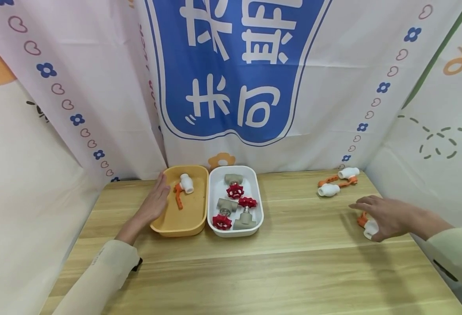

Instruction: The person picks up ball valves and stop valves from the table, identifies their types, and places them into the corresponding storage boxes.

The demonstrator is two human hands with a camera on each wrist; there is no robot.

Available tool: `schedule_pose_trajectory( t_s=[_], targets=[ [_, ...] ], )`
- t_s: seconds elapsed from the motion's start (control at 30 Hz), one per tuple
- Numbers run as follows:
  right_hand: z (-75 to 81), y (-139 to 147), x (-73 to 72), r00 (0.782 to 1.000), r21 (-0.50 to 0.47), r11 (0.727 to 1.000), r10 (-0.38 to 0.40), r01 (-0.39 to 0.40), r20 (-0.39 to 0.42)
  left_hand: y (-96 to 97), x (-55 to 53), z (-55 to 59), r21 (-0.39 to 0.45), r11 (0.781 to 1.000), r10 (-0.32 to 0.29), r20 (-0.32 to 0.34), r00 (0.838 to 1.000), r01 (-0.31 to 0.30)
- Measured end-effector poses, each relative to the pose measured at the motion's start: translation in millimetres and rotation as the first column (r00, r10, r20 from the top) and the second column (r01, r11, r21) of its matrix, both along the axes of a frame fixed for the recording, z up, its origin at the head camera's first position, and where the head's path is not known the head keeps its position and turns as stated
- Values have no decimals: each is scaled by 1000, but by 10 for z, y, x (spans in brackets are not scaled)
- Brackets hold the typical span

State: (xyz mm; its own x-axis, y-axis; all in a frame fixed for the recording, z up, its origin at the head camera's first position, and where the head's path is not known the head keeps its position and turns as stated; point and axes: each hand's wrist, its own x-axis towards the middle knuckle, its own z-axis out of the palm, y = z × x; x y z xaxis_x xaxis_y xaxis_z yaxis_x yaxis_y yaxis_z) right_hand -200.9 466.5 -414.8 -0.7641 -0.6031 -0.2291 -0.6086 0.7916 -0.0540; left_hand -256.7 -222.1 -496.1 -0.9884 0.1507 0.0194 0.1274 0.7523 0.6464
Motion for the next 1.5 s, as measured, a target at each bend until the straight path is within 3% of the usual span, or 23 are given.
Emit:
schedule_pose_trajectory(
  t_s=[0.17,0.4,0.63,0.87,1.13,1.5],
  targets=[
    [-92,69,20,998,3,1000,-15,15,58,-6,5,8,-10,1000,-4,6,1000,4],
    [-247,139,48,997,-20,997,70,-71,-32,-11,-4,3,-1,1000,1,7,1000,-1],
    [-402,210,28,998,-14,998,64,-64,-11,-15,-1,-4,6,1000,-3,4,1000,2],
    [-529,255,10,989,-43,991,124,-128,-84,-16,14,0,-2,1000,-3,6,1000,3],
    [-619,290,-18,994,-58,994,84,-88,-69,-17,1,1,1,1000,-5,1,1000,5],
    [-684,307,-32,985,-103,989,86,-102,-148,-1,4,3,19,1000,5,7,1000,-5]
  ],
)
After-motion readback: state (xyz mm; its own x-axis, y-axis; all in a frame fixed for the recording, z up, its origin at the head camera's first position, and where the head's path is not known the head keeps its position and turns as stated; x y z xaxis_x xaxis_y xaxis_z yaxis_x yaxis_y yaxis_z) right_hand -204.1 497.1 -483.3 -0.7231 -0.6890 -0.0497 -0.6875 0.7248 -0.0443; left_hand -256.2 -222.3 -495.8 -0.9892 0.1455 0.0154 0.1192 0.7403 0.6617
